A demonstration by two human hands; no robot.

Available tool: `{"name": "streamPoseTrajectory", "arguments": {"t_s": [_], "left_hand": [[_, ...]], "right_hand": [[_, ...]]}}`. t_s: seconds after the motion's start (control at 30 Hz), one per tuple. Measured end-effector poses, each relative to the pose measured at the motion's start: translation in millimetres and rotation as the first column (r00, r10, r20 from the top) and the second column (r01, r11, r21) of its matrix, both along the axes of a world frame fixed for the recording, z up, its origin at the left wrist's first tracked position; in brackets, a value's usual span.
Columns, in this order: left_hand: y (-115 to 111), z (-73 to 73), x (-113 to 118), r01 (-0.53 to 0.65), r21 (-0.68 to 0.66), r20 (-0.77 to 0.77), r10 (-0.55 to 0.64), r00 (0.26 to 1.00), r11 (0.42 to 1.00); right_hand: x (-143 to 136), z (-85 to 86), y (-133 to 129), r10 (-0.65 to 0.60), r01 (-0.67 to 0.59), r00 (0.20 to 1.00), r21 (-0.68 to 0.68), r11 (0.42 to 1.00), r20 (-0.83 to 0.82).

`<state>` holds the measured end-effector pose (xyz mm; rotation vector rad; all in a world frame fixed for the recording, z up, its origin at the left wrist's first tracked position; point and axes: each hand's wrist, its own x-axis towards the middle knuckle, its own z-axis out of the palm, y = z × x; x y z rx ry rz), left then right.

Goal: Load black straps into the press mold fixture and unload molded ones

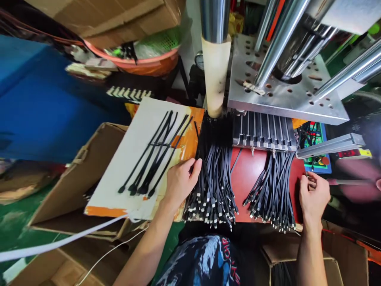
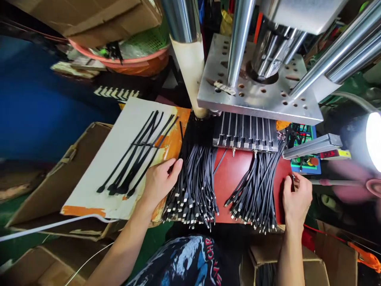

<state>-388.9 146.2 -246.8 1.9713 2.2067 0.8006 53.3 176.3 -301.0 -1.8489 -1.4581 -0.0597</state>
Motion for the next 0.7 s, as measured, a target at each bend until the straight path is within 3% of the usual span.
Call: {"name": "streamPoseTrajectory", "arguments": {"t_s": [0.07, 0.17, 0.27, 0.33, 0.4, 0.53, 0.7], "left_hand": [[0, -0.3, 0, -0.005, -0.004, 0.006, 0.005, 1.000, 1.000], [-1, 0.2, 0, -0.006, -0.011, 0.026, 0.006, 1.000, 1.000], [-2, 1.5, 1, -0.006, -0.028, 0.044, 0.007, 0.999, 1.000], [-2, 1.9, 1, -0.011, -0.034, 0.050, 0.013, 0.999, 0.999], [-2, 1.7, 2, -0.018, -0.030, 0.053, 0.020, 0.998, 0.999], [-1, 1.0, 1, -0.019, -0.025, 0.038, 0.020, 0.999, 1.000], [-1, 0.3, 1, -0.017, -0.022, 0.035, 0.018, 0.999, 1.000]], "right_hand": [[-16, 23.1, -2, 0.058, -0.059, 0.997, 0.032, 0.998, 0.045], [-47, 71.6, 6, 0.264, -0.265, 0.963, 0.011, 0.964, 0.047], [-79, 118.2, 35, 0.481, -0.479, 0.869, -0.047, 0.877, 0.117], [-97, 138.0, 67, 0.548, -0.547, 0.808, -0.071, 0.834, 0.217], [-113, 147.4, 104, 0.548, -0.543, 0.776, -0.110, 0.832, 0.314], [-139, 150.1, 171, 0.471, -0.430, 0.766, -0.195, 0.882, 0.439], [-162, 152.6, 211, 0.476, -0.429, 0.794, -0.207, 0.880, 0.378]]}}
